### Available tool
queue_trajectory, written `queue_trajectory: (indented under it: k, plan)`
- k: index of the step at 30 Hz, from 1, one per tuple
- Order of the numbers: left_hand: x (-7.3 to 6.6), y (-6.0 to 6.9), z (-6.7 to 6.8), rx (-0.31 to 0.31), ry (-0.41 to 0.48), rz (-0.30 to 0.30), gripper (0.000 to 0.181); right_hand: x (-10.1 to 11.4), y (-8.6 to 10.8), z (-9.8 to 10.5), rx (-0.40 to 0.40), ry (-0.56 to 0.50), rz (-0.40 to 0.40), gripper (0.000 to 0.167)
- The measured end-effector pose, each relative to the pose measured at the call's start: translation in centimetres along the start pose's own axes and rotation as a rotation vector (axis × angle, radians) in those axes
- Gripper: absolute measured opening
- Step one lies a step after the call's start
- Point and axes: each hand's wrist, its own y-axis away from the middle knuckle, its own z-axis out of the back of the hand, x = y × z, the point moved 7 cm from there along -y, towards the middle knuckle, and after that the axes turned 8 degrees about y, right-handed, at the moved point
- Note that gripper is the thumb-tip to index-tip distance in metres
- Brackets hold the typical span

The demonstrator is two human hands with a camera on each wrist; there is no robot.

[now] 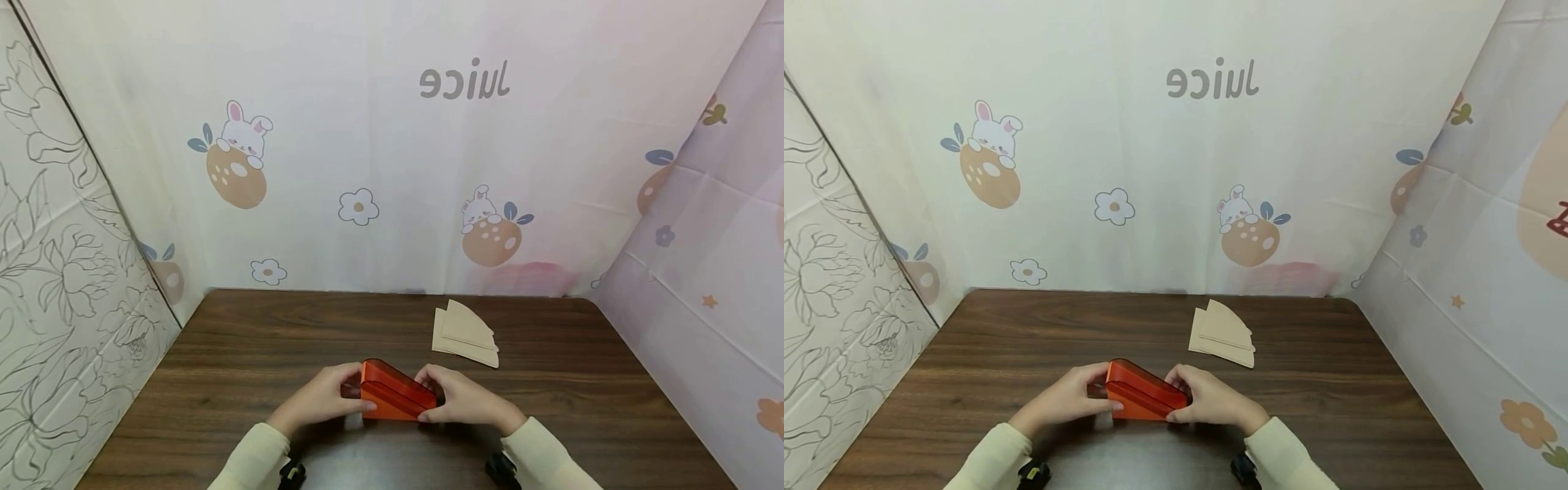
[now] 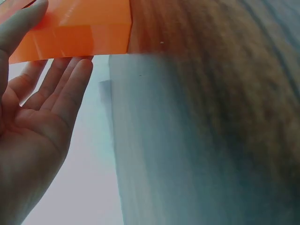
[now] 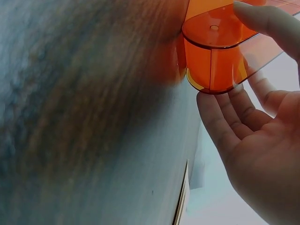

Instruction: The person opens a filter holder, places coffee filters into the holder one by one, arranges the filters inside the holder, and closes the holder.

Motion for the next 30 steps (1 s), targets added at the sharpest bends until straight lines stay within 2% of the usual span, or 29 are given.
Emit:
queue_trajectory:
  k: [6, 17, 30]
  plan:
    - [-0.4, 0.0, 0.0, -0.002, -0.008, -0.006, 0.033, -0.1, 0.0, -0.1, 0.001, 0.0, 0.001, 0.043]
    - [-0.2, 0.0, -0.1, 0.005, 0.001, -0.015, 0.032, 0.2, -0.1, 0.2, 0.006, -0.014, 0.007, 0.048]
    - [-0.2, 0.1, -0.1, -0.007, -0.001, -0.023, 0.032, 3.5, -1.2, 1.9, -0.104, 0.005, 0.076, 0.06]
